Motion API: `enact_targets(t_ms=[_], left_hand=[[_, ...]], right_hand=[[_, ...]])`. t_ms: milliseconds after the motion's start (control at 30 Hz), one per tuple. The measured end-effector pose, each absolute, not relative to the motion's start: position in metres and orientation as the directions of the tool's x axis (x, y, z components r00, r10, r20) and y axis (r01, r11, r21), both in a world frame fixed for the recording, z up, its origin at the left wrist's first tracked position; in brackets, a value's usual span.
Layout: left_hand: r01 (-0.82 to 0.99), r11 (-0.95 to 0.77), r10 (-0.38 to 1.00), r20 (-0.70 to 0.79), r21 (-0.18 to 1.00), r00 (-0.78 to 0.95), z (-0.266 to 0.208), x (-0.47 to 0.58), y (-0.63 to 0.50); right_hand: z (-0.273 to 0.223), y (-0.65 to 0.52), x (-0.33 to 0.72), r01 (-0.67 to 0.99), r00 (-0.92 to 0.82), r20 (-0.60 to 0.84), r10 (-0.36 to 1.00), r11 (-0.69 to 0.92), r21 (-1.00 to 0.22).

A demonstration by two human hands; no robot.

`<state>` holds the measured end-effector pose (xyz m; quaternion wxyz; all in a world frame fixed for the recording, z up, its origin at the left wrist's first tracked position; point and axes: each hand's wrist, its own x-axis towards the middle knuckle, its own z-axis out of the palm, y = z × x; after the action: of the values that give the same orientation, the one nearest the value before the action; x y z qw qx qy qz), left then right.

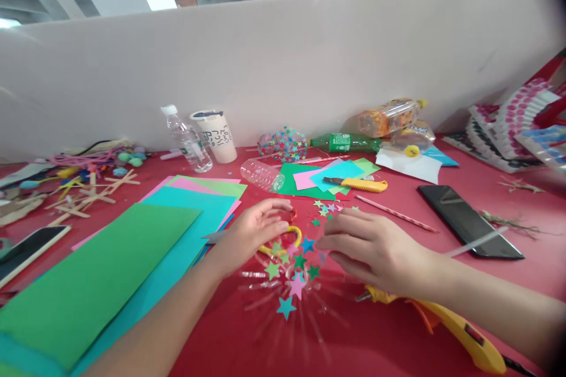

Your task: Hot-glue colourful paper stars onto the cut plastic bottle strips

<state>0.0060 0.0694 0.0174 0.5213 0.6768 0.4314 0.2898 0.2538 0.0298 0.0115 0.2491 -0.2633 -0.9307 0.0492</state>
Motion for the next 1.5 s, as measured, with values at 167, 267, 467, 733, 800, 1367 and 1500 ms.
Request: enact_targets(t_ms=[167, 267, 467, 733, 800, 1367, 1500], left_hand=[[0.565, -0.236, 0.967, 0.131, 0.79, 0.221, 0.022, -0.012, 0.032], [0.696, -0.221, 0.974, 0.115, 0.683, 0.197, 0.021, -0.022, 0.005], [0.428, 0.135, 0.961, -0.223, 0.894, 0.162, 0.012, -0.019, -0.005], [0.127, 0.324, 0.898, -0.347, 0.937, 0.269, 0.018, -0.001, 0.03], [0.083, 0.336, 0.886, -0.344, 0.938, 0.312, 0.018, 0.002, 0.035], [0.074, 0.25, 0.902, -0.26, 0.966, 0.346, 0.009, 0.001, 0.033], [0.081, 0.249, 0.901, -0.261, 0.965, 0.346, 0.007, 0.001, 0.034]], right_hand=[[0.011, 0.031, 0.259, 0.446, -0.782, 0.414, 0.466, 0.882, -0.151], [0.008, 0.031, 0.262, 0.463, -0.784, 0.38, 0.491, 0.87, -0.169], [0.003, 0.022, 0.26, 0.553, -0.701, 0.235, 0.673, 0.721, -0.417], [0.006, 0.008, 0.245, 0.594, -0.649, 0.064, 0.758, 0.558, -0.58], [0.005, 0.004, 0.243, 0.606, -0.624, 0.053, 0.78, 0.525, -0.598], [0.007, 0.023, 0.247, 0.422, -0.79, 0.504, 0.349, 0.906, 0.035], [0.006, 0.024, 0.247, 0.417, -0.791, 0.51, 0.339, 0.908, 0.044]])
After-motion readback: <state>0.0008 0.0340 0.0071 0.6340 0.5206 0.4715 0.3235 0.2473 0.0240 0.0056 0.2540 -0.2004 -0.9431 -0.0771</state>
